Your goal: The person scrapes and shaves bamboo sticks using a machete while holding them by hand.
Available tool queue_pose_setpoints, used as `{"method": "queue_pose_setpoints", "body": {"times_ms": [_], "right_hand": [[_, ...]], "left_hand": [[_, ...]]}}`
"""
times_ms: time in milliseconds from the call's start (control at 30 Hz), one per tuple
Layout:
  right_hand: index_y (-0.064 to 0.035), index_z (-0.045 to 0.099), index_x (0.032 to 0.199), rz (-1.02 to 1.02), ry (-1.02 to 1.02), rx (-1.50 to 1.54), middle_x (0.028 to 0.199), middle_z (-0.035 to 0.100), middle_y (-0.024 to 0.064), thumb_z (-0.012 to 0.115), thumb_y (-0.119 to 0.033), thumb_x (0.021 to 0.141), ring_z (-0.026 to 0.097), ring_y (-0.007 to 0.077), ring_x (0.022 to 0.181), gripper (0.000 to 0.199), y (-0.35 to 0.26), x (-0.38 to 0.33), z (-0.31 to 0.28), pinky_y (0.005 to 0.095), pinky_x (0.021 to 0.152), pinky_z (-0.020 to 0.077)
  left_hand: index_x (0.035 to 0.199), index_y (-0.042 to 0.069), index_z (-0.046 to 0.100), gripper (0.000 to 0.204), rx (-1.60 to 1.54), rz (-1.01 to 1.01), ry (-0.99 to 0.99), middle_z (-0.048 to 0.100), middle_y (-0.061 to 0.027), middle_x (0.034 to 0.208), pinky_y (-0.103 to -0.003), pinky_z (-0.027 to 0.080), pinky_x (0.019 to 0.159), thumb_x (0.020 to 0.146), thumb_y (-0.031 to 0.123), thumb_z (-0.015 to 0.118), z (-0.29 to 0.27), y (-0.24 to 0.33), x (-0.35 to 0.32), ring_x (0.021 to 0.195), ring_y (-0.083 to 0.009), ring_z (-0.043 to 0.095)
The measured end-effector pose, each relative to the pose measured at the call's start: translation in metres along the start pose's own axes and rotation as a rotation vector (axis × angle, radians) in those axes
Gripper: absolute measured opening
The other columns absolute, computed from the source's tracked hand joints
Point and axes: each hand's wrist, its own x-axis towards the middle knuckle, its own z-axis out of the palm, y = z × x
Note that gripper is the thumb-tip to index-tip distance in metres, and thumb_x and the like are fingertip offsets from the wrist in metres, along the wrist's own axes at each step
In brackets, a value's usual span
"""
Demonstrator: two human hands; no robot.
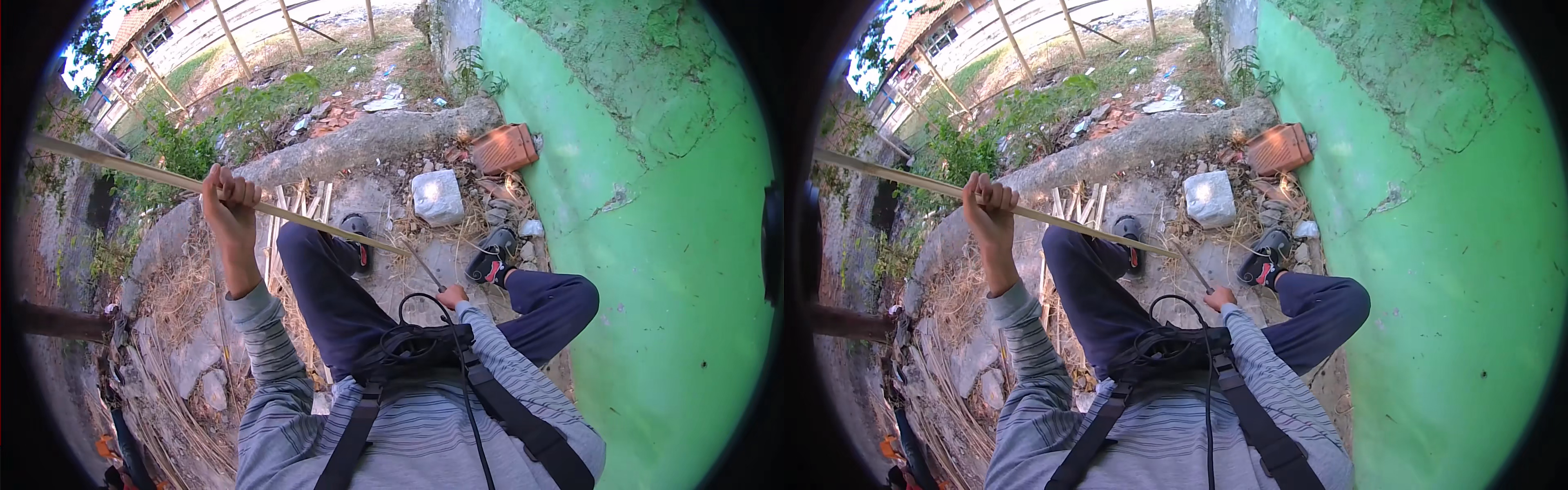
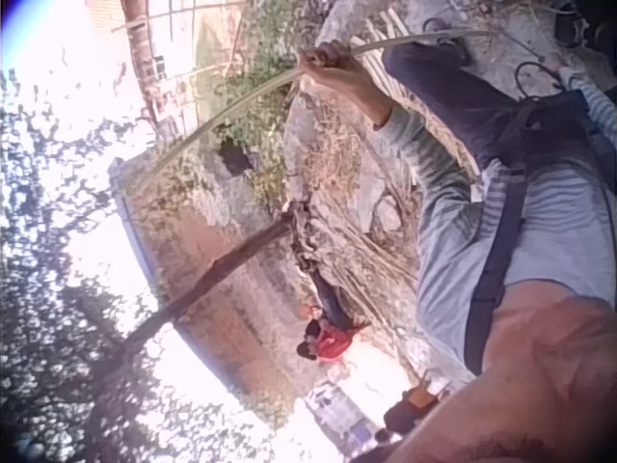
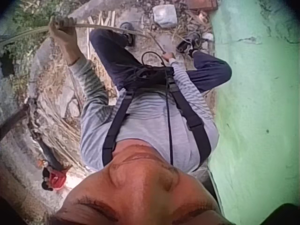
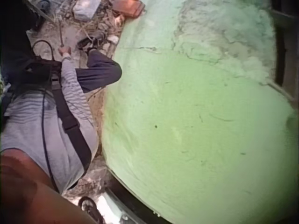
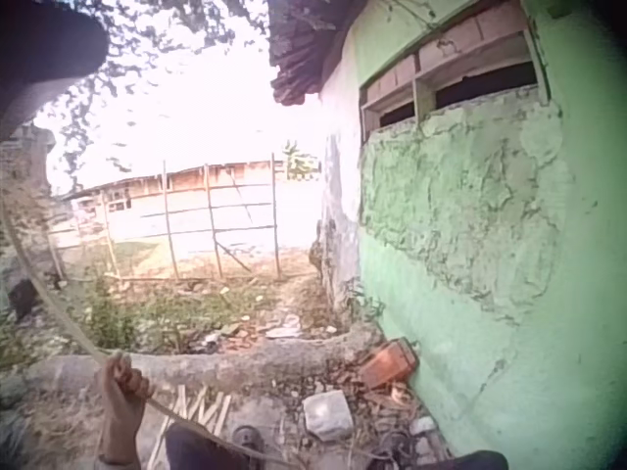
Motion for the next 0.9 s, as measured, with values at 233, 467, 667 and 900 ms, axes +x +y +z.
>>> {"method": "queue_pose_setpoints", "body": {"times_ms": [233,467,667,900], "right_hand": [[-0.0006,0.077,0.100,0.056,0.107,-0.073,0.102,0.075,0.0239,0.078,-0.042,0.073,0.074,0.0356,0.101,0.049,0.015,-0.001,0.002,0.0460,0.088,0.0578],[-0.0048,0.076,0.113,0.078,-0.163,-0.113,0.116,0.074,0.0204,0.074,-0.047,0.079,0.072,0.0381,0.109,0.054,0.012,0.001,-0.004,0.0478,0.095,0.0569],[-0.0045,0.076,0.112,0.016,-0.026,-0.204,0.114,0.074,0.0208,0.072,-0.038,0.081,0.072,0.0382,0.108,0.046,-0.001,-0.014,-0.010,0.0488,0.096,0.0556],[0.0011,0.077,0.100,-0.068,-0.037,0.089,0.088,0.076,0.0197,0.076,-0.038,0.080,0.076,0.0352,0.085,0.044,-0.004,-0.029,-0.082,0.0451,0.077,0.0589]], "left_hand": [[0.075,0.015,0.038,0.043,-0.004,-0.134,-0.146,0.027,0.0048,0.061,-0.030,0.028,0.057,0.106,0.042,0.051,-0.013,-0.114,0.050,0.055,-0.0112,0.027],[0.072,0.016,0.037,0.047,0.105,-0.208,-0.205,0.025,0.0051,0.062,-0.030,0.027,0.057,0.107,0.044,0.050,-0.014,-0.175,0.077,0.056,-0.0112,0.025],[0.075,0.015,0.041,0.044,0.046,-0.252,-0.111,0.029,0.0042,0.063,-0.030,0.028,0.057,0.107,0.043,0.051,-0.031,-0.206,0.078,0.056,-0.0110,0.029],[0.077,0.015,0.039,0.042,0.017,-0.151,-0.114,0.027,0.0040,0.064,-0.030,0.025,0.056,0.109,0.040,0.046,-0.022,-0.187,0.065,0.056,-0.0107,0.026]]}}
